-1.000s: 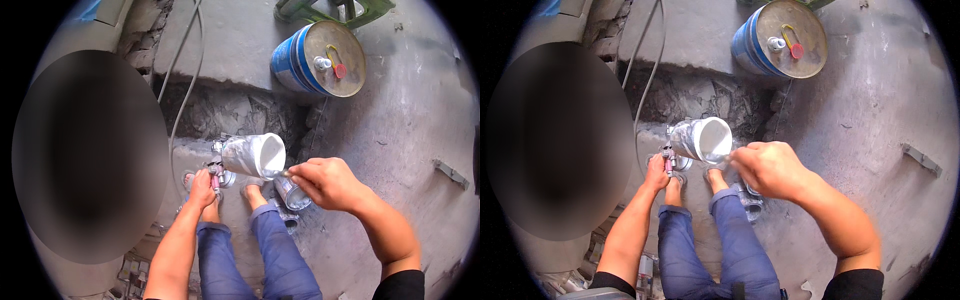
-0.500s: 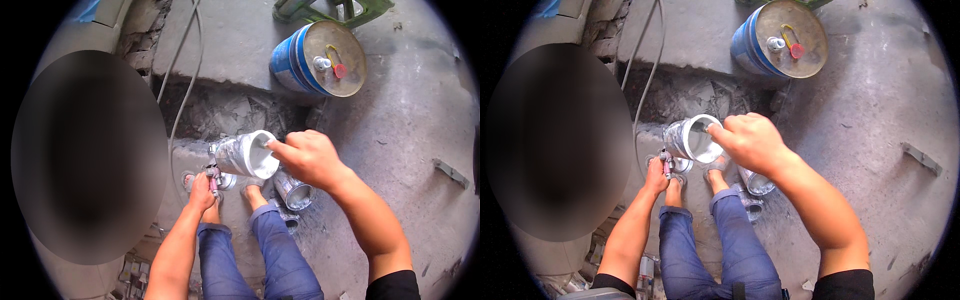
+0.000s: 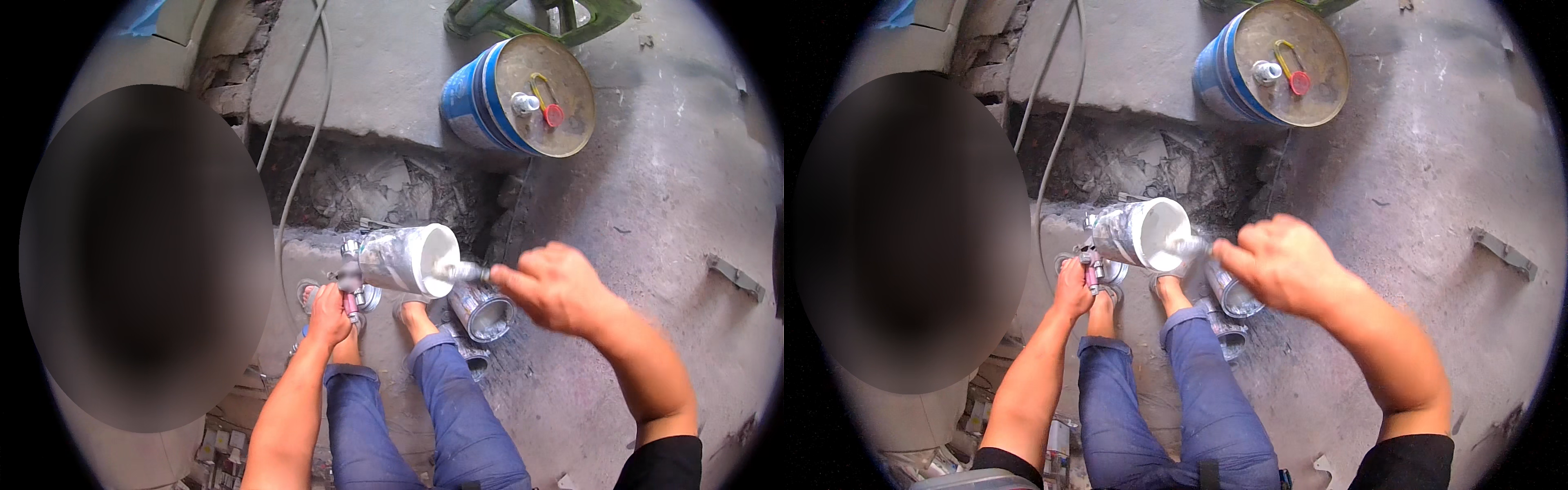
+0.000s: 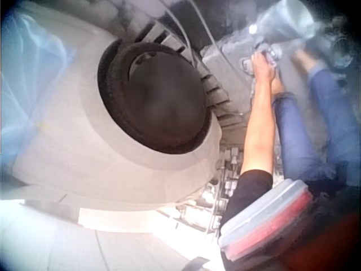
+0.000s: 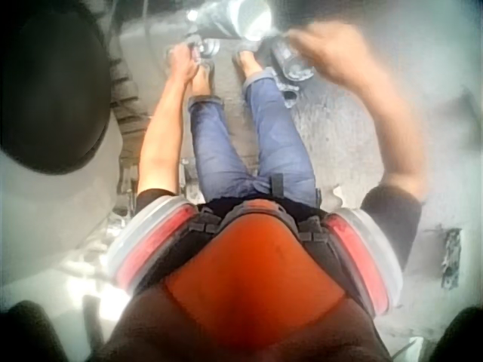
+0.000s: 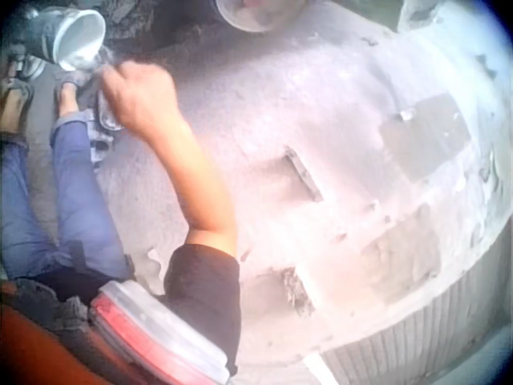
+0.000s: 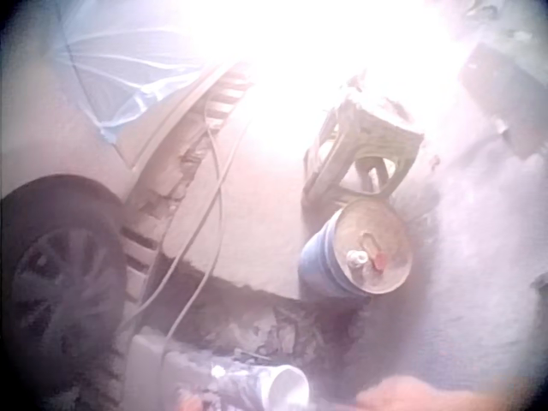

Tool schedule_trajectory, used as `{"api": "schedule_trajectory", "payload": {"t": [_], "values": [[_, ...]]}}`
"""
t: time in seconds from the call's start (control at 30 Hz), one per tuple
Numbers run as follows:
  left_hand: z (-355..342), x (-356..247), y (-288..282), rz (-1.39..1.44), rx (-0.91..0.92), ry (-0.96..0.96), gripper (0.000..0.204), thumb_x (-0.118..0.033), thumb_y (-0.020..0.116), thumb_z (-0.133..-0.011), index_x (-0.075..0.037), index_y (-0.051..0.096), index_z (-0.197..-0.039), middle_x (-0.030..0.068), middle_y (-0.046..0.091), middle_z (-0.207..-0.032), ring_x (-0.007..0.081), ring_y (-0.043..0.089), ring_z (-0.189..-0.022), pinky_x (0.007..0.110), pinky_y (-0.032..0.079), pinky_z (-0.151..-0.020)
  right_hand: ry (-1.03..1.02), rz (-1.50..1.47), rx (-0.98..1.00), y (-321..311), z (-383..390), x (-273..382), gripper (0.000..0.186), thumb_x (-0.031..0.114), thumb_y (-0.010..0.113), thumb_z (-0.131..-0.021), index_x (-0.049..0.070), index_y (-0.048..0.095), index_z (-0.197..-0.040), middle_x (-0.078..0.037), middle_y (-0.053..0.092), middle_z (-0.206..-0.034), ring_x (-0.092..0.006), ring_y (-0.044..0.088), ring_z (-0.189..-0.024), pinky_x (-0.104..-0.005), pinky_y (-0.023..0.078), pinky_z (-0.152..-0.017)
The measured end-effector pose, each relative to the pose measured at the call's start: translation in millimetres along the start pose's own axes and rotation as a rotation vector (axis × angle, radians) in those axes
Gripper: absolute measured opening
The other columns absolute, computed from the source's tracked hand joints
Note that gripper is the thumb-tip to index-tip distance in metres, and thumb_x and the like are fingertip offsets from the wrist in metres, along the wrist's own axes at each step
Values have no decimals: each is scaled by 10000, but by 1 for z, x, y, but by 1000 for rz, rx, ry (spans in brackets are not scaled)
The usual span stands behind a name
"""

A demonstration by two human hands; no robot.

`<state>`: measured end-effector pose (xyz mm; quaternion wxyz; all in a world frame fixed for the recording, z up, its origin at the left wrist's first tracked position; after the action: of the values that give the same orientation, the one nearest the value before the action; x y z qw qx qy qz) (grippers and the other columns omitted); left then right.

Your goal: The person uses a spray gun to apply white paint to the rear of a car that is masked with blue plastic and yellow tape. The person walks around the vehicle, sprays the trunk and bumper, and periodically wipes the spray gun nozzle with a cloth. The person also retrieves a paint can and pours white paint into the spray gun's container.

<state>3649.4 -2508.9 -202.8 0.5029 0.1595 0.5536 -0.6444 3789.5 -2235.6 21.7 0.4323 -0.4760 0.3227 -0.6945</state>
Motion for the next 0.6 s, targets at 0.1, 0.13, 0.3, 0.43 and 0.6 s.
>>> {"api": "schedule_trajectory", "payload": {"t": [0.1,0.13,0.3,0.43,0.6], "values": [[-1,-3,-1,15,8,-1,190,-11,518,-762,-64,546,-942,151,543,-836,379,497,-808,452,401,-715,72,-258,-107,-14,0,10,227,142,678,-743,99,629,-960,-50,491,-638,-235,533,-546,-343,429,-502],[0,-3,-1,18,5,-1,194,-13,519,-762,-65,547,-947,151,544,-838,379,497,-808,451,401,-716,98,-240,-171,-23,-7,5,232,134,683,-734,98,630,-958,-49,484,-639,-236,527,-548,-343,424,-496],[0,2,1,2,-30,-7,249,-3,511,-736,-69,548,-973,153,545,-846,380,496,-816,450,398,-727,145,-132,-171,5,4,-13,179,130,677,-763,79,640,-931,-54,478,-625,-247,509,-549,-360,409,-493],[0,0,-1,-8,-11,15,276,13,495,-715,-68,545,-974,155,540,-844,384,494,-820,455,394,-730,162,-382,-180,-13,6,13,210,119,683,-763,80,649,-967,-72,497,-629,-252,535,-546,-372,426,-489],[-2,-1,3,-11,-19,17,246,-1,504,-726,-66,541,-959,155,535,-837,383,492,-811,457,395,-719,182,-102,-125,0,3,-14,143,160,671,-774,82,639,-890,-65,506,-620,-254,553,-561,-371,443,-490]]}}
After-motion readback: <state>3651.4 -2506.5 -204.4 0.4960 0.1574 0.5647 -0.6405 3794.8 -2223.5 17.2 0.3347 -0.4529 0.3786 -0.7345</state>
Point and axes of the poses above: each hand's wrist, its own z-axis away from the middle knuckle, its own y-axis out of the palm, x = y × z, the point moved 5 cm from there along -z, towards the middle knuckle
